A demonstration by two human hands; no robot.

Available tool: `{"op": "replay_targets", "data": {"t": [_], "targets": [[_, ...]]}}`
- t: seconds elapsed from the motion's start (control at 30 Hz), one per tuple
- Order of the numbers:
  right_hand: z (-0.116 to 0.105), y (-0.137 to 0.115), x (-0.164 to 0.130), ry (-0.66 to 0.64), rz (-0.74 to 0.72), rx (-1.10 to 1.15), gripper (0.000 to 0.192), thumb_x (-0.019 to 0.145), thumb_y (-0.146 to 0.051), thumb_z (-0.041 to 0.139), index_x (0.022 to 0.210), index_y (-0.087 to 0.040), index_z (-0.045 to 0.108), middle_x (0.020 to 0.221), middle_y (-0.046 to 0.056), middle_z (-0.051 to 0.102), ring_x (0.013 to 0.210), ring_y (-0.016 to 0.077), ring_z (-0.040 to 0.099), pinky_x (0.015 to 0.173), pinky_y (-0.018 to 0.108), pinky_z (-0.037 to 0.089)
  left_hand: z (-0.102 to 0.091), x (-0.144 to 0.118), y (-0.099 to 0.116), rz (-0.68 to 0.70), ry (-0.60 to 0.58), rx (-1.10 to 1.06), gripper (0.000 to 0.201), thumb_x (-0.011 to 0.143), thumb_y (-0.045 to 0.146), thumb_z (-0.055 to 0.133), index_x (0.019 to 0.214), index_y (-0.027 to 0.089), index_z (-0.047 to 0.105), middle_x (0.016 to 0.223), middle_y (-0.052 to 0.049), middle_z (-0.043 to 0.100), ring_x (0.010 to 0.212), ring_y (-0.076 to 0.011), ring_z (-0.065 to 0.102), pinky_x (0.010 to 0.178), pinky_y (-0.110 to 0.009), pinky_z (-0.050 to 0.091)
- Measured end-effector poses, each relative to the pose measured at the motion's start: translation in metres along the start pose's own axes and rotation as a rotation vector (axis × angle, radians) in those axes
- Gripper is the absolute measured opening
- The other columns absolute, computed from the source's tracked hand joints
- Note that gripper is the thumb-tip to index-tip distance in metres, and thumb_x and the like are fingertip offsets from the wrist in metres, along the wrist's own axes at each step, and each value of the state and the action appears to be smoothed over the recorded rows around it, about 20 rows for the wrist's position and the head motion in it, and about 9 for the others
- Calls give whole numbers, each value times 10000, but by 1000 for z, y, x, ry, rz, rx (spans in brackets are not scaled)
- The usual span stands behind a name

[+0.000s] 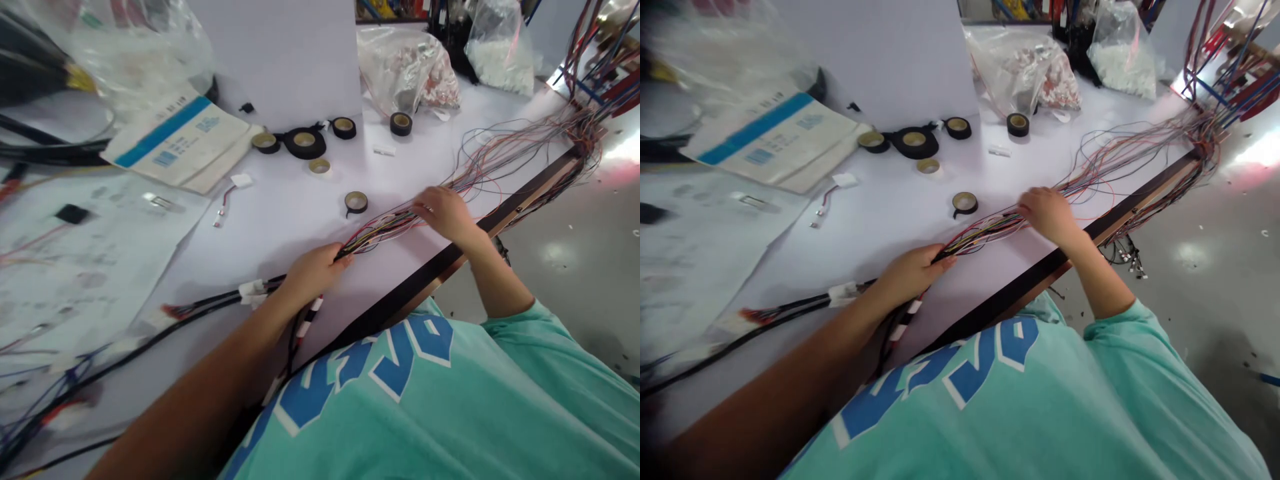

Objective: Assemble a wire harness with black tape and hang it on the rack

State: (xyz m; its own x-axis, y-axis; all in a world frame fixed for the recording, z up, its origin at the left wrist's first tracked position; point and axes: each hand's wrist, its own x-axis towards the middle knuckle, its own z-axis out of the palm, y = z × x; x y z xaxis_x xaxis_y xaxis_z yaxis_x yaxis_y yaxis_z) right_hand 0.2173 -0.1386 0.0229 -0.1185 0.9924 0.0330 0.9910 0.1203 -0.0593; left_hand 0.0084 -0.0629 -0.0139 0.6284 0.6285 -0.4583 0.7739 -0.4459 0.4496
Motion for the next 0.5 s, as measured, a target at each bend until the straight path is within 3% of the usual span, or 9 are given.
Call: {"op": "replay_targets", "data": {"t": [0.1, 0.17, 0.3, 0.5], "targets": [[23, 55, -29, -44, 235, 31, 179, 856, -259, 481, 903, -174, 632, 919, 119, 665, 885, 244, 602, 770, 375, 461, -1, 5, -8, 71, -16, -130, 394, 768, 456, 363, 922, 160, 573, 826, -59, 641, 808, -231, 590, 701, -290, 430], [37, 71, -40, -6, 241, 78, 184, 852, -277, 496, 934, -180, 630, 970, 114, 666, 924, 239, 597, 818, 367, 454, -1, 7, -11, 82, -25, -213, 380, 723, 500, 375, 821, 179, 554, 706, -22, 593, 712, -205, 559, 657, -275, 421], [50, 78, -42, 71, 177, 167, 180, 868, -273, 461, 863, -192, 621, 887, 99, 665, 866, 209, 597, 821, 336, 458, -3, 5, -13, 70, -56, -337, 353, 667, 533, 410, 697, 197, 513, 593, 21, 491, 611, -160, 481, 612, -262, 396], [57, 91, -31, 147, 48, 253, 211, 861, -245, 413, 724, -213, 571, 781, 73, 630, 779, 185, 566, 766, 327, 455, -7, 1, -12, 63, -159, -430, 350, 629, 531, 467, 701, 195, 535, 592, 37, 469, 606, -141, 442, 605, -256, 375]]}}
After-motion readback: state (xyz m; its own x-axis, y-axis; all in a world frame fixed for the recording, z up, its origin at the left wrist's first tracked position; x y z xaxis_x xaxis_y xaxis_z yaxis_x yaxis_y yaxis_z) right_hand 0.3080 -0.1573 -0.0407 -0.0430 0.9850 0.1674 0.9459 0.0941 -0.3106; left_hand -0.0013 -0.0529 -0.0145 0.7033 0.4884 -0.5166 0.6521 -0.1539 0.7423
